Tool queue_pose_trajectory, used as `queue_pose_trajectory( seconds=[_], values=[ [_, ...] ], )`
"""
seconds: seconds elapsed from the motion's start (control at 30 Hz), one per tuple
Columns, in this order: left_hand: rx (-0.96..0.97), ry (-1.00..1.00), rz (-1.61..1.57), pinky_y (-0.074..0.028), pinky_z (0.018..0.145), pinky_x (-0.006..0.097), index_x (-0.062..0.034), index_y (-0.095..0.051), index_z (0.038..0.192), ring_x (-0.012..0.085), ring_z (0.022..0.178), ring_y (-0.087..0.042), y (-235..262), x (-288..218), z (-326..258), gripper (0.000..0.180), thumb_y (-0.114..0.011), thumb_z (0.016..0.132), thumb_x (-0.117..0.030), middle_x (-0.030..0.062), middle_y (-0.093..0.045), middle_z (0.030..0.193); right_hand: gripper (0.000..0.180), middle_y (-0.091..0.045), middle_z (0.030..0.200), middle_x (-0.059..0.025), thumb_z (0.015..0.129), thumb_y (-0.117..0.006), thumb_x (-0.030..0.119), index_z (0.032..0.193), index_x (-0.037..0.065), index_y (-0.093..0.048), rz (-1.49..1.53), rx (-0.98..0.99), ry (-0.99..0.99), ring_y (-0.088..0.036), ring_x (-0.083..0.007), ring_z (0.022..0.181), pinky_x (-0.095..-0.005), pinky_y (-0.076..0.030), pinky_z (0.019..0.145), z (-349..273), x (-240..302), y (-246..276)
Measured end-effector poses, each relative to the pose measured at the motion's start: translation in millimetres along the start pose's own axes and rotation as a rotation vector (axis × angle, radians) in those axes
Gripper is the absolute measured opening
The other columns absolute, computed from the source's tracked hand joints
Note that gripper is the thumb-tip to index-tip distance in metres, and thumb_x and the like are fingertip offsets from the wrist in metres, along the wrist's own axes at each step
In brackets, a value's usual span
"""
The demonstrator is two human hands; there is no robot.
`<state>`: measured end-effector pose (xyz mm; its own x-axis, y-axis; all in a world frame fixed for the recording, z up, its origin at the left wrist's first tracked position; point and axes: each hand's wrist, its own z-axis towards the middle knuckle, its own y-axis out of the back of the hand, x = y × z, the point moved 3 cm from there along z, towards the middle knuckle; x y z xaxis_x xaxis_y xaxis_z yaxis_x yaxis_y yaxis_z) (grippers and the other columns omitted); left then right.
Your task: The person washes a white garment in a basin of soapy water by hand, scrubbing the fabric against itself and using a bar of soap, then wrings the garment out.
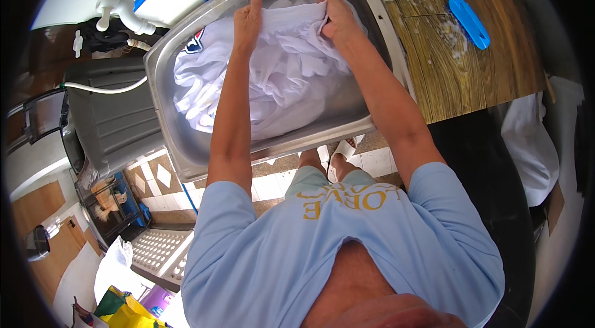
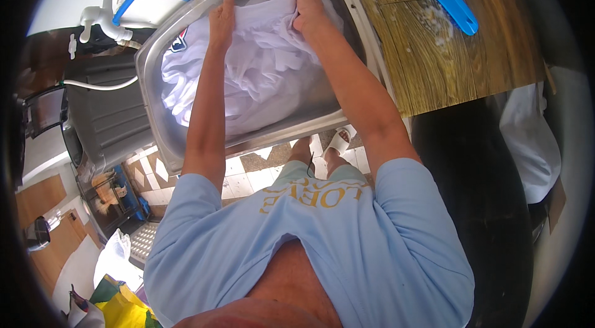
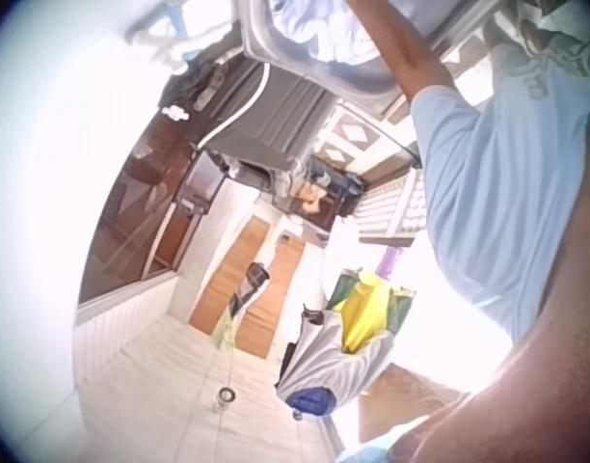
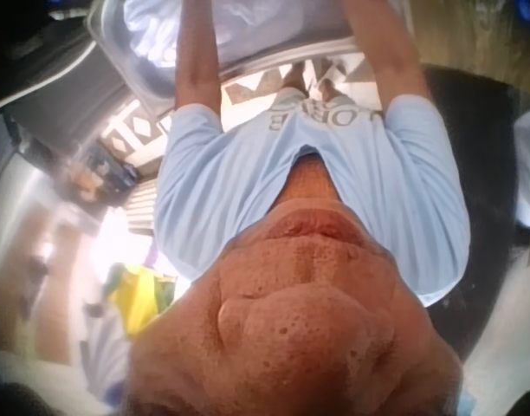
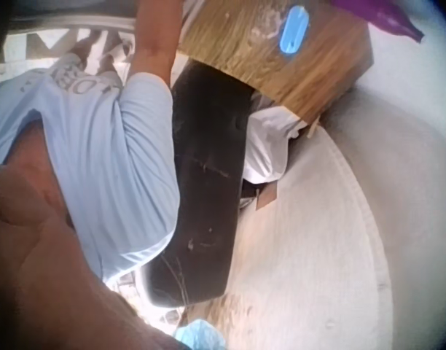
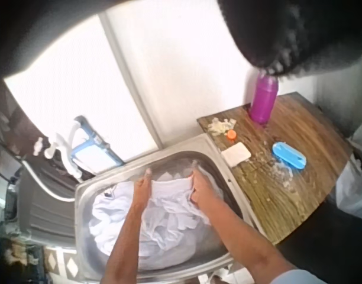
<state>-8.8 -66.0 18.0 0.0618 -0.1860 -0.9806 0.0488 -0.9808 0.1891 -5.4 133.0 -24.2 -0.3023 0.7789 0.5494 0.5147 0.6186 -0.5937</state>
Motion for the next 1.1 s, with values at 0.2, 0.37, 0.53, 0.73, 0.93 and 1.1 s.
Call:
queue_pose_trajectory(
  seconds=[0.2, 0.37, 0.53, 0.73, 0.93, 1.1],
  values=[
    [0.117, -0.026, -0.115, -0.019, 0.046, 0.022, -0.0097, -0.056, 0.060, 0.0017, 0.052, -0.028, 23, 6, -17, 0.040, -0.059, 0.088, -0.038, -0.0103, -0.037, 0.056, 0.056, -0.054, 0.096, -0.0111, 0.078, -0.062, 0.055, 0.097, 0.003, -0.055, -0.051, 0.044, 0.004, -0.052, -0.0231, 0.092, -0.0397, -0.044, 0.087, -5, 5, -12],
    [0.110, -0.070, -0.258, -0.022, 0.048, 0.020, -0.0070, -0.061, 0.067, 0.0006, 0.054, -0.031, 21, -3, -24, 0.027, -0.063, 0.087, -0.024, -0.0099, -0.040, 0.058, 0.050, -0.052, 0.078, -0.0084, 0.081, -0.059, 0.055, 0.082, 0.005, -0.052, -0.024, 0.197, 0.099, -0.051, -0.0214, 0.074, -0.0383, -0.047, 0.071, -7, 16, -15],
    [0.177, -0.438, -0.064, -0.030, 0.051, 0.019, -0.0021, -0.067, 0.080, 0.0037, 0.059, -0.041, -4, -58, -86, 0.006, -0.070, 0.076, -0.006, -0.0043, -0.050, 0.066, 0.050, -0.034, 0.054, 0.0011, 0.079, -0.058, 0.054, 0.060, 0.015, -0.033, 0.203, 0.347, 0.099, -0.035, -0.0145, 0.053, -0.0275, -0.031, 0.051, -7, 25, -23],
    [0.248, -0.623, 0.202, -0.043, 0.060, 0.032, -0.0017, -0.062, 0.099, 0.0228, 0.069, -0.053, -82, -79, -173, 0.029, -0.061, 0.071, 0.006, 0.0103, -0.053, 0.078, 0.049, -0.032, 0.053, 0.0035, 0.083, -0.052, 0.052, 0.058, 0.014, -0.035, 0.452, 0.933, -0.108, -0.033, -0.0106, 0.052, -0.0245, -0.030, 0.051, -18, 33, -33],
    [0.253, -0.671, 0.291, -0.044, 0.068, 0.035, 0.0036, -0.058, 0.106, 0.0275, 0.080, -0.050, -97, -74, -191, 0.036, -0.055, 0.070, 0.006, 0.0117, -0.048, 0.083, 0.048, -0.036, 0.054, 0.0015, 0.084, -0.052, 0.053, 0.061, 0.013, -0.039, 0.579, 1.133, -0.279, -0.037, -0.0128, 0.054, -0.0269, -0.034, 0.052, -24, 29, -38],
    [0.239, -0.692, 0.339, -0.044, 0.070, 0.036, -0.0014, -0.056, 0.114, 0.0284, 0.079, -0.051, -103, -63, -199, 0.043, -0.056, 0.073, 0.008, 0.0125, -0.050, 0.087, 0.048, -0.039, 0.056, 0.0007, 0.084, -0.053, 0.053, 0.062, 0.012, -0.041, 0.511, 1.118, -0.275, -0.039, -0.0129, 0.055, -0.0276, -0.036, 0.052, -22, 29, -40]
  ],
)
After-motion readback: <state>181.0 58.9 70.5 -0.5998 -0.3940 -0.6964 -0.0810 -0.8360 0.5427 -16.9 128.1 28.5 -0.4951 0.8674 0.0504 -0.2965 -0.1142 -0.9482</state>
